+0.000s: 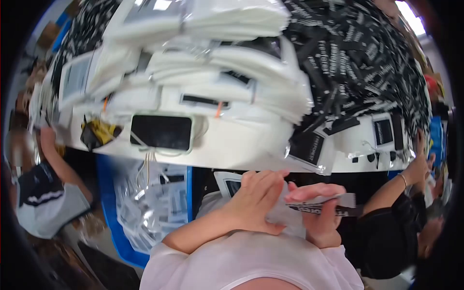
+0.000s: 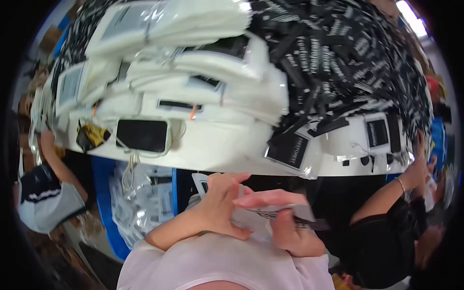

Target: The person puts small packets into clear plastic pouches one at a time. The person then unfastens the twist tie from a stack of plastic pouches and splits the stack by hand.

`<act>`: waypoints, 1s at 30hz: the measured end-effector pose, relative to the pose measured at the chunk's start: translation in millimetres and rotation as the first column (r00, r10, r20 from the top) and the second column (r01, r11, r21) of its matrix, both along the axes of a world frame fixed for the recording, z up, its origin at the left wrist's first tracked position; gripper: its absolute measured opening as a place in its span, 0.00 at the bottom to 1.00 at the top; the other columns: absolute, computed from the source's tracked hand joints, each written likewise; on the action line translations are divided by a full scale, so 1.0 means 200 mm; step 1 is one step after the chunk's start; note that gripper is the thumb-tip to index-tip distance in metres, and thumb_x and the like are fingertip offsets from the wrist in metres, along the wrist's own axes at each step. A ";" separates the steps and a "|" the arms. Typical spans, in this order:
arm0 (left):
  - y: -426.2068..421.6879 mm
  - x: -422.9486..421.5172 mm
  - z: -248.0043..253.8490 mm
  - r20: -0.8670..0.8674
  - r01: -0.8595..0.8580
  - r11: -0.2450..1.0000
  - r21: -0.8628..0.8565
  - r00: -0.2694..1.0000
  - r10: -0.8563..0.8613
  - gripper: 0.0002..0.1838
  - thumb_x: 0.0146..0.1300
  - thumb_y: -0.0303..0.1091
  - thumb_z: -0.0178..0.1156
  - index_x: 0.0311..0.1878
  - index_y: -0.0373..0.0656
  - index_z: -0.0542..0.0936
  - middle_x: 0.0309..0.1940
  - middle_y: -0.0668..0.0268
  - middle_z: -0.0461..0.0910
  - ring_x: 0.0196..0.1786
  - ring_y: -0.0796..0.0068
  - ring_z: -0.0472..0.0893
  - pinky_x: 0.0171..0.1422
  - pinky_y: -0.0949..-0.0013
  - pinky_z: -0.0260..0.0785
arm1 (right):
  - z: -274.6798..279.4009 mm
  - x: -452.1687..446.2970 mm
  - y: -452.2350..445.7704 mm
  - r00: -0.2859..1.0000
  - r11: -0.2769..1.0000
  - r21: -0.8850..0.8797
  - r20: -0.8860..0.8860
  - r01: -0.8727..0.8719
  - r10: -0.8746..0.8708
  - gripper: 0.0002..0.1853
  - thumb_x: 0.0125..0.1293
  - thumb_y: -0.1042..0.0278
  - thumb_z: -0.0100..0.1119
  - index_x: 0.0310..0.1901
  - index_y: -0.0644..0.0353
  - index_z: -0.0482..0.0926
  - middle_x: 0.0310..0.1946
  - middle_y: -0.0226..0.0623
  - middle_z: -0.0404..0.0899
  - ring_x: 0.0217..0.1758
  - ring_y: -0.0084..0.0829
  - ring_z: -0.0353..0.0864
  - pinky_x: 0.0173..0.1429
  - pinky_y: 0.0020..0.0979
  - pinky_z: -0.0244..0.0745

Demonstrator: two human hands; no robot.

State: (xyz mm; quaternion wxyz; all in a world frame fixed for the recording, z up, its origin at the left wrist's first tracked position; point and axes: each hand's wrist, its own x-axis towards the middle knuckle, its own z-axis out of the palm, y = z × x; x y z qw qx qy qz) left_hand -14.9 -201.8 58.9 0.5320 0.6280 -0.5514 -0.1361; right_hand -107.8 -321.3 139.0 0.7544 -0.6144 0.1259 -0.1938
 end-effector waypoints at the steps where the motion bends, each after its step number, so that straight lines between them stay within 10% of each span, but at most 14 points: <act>1: -0.01 0.02 0.01 0.006 0.059 0.995 0.086 0.998 -0.060 0.56 0.29 0.47 0.69 0.62 0.30 0.55 0.62 0.52 0.56 0.56 0.54 0.63 0.51 0.53 0.53 | -0.02 -0.02 -0.02 0.997 0.998 0.003 0.044 -0.061 0.061 0.19 0.70 0.53 0.37 0.51 0.59 0.65 0.43 0.48 0.75 0.46 0.45 0.75 0.63 0.50 0.58; 5: -0.06 0.05 -0.02 0.151 0.076 0.993 0.095 0.985 -0.090 0.61 0.29 0.48 0.71 0.65 0.29 0.49 0.61 0.49 0.57 0.56 0.52 0.64 0.51 0.53 0.53 | -0.07 -0.07 -0.11 0.959 0.881 -0.393 -0.207 -0.265 0.196 0.22 0.69 0.62 0.39 0.60 0.67 0.62 0.59 0.54 0.64 0.66 0.47 0.58 0.70 0.47 0.42; 9: -0.14 -0.07 -0.10 0.072 -0.008 1.000 -0.010 0.997 0.009 0.62 0.27 0.49 0.72 0.66 0.30 0.50 0.60 0.48 0.59 0.56 0.52 0.65 0.51 0.55 0.54 | -0.23 -0.18 -0.10 0.991 0.894 -0.446 -0.131 -0.035 -0.026 0.32 0.63 0.60 0.50 0.65 0.67 0.55 0.68 0.54 0.44 0.67 0.43 0.49 0.67 0.42 0.46; 12: -0.15 -0.18 -0.12 0.081 -0.093 0.996 0.011 0.992 0.092 0.62 0.27 0.49 0.71 0.66 0.30 0.50 0.58 0.47 0.61 0.55 0.53 0.66 0.51 0.56 0.54 | -0.26 -0.33 -0.24 0.998 0.739 -0.670 0.028 0.063 -0.059 0.29 0.56 0.58 0.61 0.57 0.61 0.68 0.48 0.43 0.74 0.50 0.38 0.70 0.64 0.44 0.50; 15: -0.17 -0.27 -0.09 0.192 -0.162 0.985 0.059 0.970 0.148 0.59 0.29 0.47 0.70 0.65 0.31 0.52 0.58 0.49 0.63 0.54 0.53 0.67 0.50 0.57 0.54 | -0.27 -0.38 -0.32 0.984 0.595 -0.784 -0.148 -0.177 0.097 0.16 0.52 0.59 0.64 0.40 0.58 0.78 0.34 0.30 0.79 0.45 0.32 0.75 0.64 0.46 0.51; 19: -0.21 -0.42 -0.03 0.348 -0.210 0.957 0.202 0.928 0.131 0.54 0.34 0.46 0.70 0.64 0.33 0.54 0.58 0.53 0.64 0.55 0.53 0.66 0.51 0.56 0.55 | -0.34 -0.43 -0.40 0.920 0.481 -0.801 -0.210 -0.355 0.330 0.06 0.53 0.65 0.62 0.30 0.56 0.78 0.31 0.25 0.79 0.49 0.28 0.74 0.64 0.48 0.53; 22: -0.18 -0.38 0.08 -0.013 -0.146 0.941 0.305 0.987 0.157 0.54 0.36 0.42 0.72 0.65 0.32 0.53 0.56 0.50 0.65 0.54 0.51 0.68 0.52 0.56 0.60 | -0.33 -0.44 -0.47 0.902 0.523 -0.774 -0.138 -0.357 0.410 0.06 0.52 0.66 0.62 0.32 0.55 0.79 0.35 0.25 0.79 0.50 0.28 0.73 0.64 0.46 0.55; 23: -0.17 -0.36 0.10 -0.060 -0.207 0.930 0.303 0.970 0.236 0.59 0.34 0.24 0.71 0.70 0.40 0.45 0.43 0.52 0.74 0.37 0.68 0.76 0.37 0.72 0.69 | -0.31 -0.44 -0.46 0.915 0.563 -0.754 -0.122 -0.338 0.385 0.09 0.49 0.66 0.63 0.35 0.53 0.80 0.40 0.25 0.78 0.50 0.29 0.73 0.63 0.44 0.57; 26: -0.15 -0.30 0.17 -0.245 -0.069 0.853 0.517 0.943 0.225 0.54 0.40 0.31 0.71 0.68 0.36 0.48 0.33 0.57 0.78 0.32 0.63 0.79 0.36 0.70 0.70 | -0.23 -0.42 -0.42 0.982 0.474 -0.865 -0.103 -0.165 0.156 0.12 0.47 0.66 0.64 0.37 0.53 0.80 0.43 0.25 0.76 0.50 0.29 0.73 0.62 0.43 0.58; 30: -0.11 -0.24 0.12 -0.037 -0.153 0.911 0.384 0.983 0.180 0.53 0.39 0.29 0.70 0.69 0.39 0.50 0.26 0.61 0.78 0.26 0.66 0.79 0.32 0.73 0.69 | -0.27 -0.39 -0.38 0.965 0.424 -0.879 -0.126 -0.216 0.230 0.09 0.50 0.66 0.63 0.35 0.53 0.80 0.38 0.24 0.76 0.46 0.27 0.72 0.60 0.41 0.59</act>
